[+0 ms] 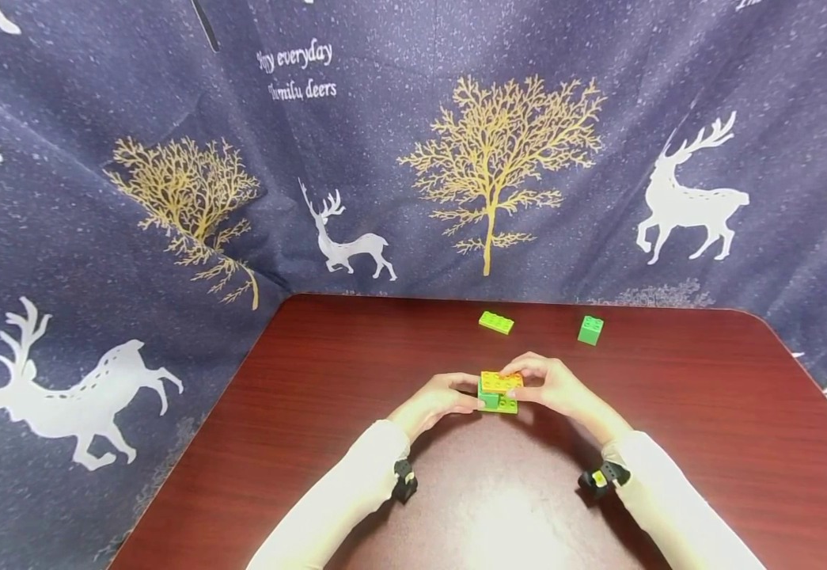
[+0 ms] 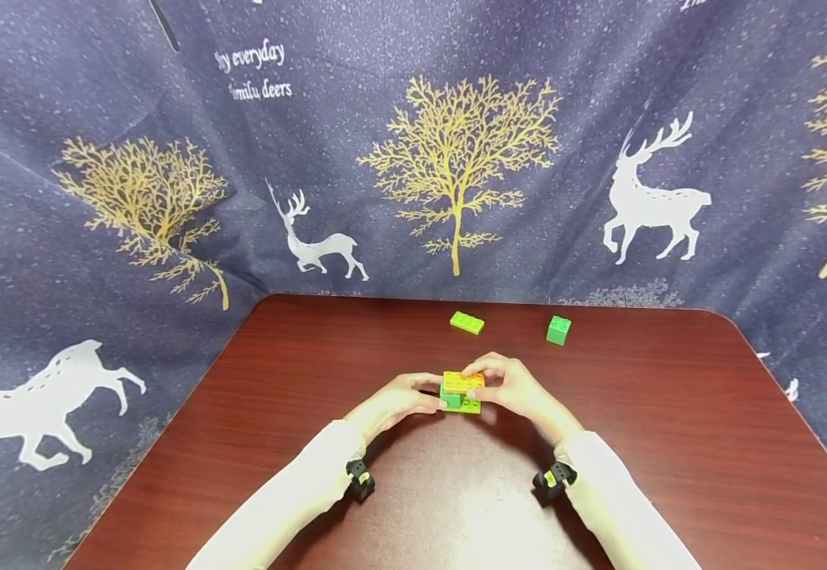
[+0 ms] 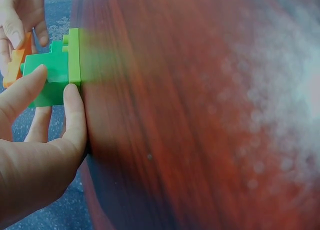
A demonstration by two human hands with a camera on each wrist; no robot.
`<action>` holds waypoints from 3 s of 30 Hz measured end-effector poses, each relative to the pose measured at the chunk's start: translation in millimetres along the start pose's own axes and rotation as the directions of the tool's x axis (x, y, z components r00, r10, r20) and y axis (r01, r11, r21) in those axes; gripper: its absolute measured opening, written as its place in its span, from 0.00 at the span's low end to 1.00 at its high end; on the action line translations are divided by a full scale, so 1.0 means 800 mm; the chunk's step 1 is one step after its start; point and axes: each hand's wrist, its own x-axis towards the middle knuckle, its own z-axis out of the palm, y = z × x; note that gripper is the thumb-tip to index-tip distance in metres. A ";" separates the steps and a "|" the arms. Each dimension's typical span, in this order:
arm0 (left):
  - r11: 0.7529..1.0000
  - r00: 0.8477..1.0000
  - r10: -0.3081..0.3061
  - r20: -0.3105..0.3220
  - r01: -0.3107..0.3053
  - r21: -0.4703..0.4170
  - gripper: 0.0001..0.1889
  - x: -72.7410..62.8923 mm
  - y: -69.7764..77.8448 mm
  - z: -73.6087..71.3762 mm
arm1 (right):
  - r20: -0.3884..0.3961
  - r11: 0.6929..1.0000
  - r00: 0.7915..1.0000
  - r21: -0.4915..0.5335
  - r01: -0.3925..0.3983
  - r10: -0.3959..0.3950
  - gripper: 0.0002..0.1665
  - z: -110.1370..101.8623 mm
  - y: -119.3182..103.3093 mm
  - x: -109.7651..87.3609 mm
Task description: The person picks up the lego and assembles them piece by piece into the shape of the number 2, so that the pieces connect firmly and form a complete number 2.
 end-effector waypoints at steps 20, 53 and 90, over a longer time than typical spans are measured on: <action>1.000 1.000 -0.012 -0.015 0.012 -0.001 0.24 0.002 -0.001 0.000 | 0.045 0.986 0.999 -0.165 0.026 -0.018 0.15 0.005 -0.010 0.004; 1.000 1.000 0.004 -0.001 -0.004 0.009 0.23 0.004 0.001 -0.001 | 0.044 0.960 0.986 -0.227 0.166 -0.160 0.18 0.014 -0.005 0.009; 1.000 1.000 -0.003 -0.001 0.003 0.009 0.23 0.003 0.001 0.000 | 0.044 0.977 0.998 -0.204 0.055 -0.047 0.17 0.016 -0.005 0.009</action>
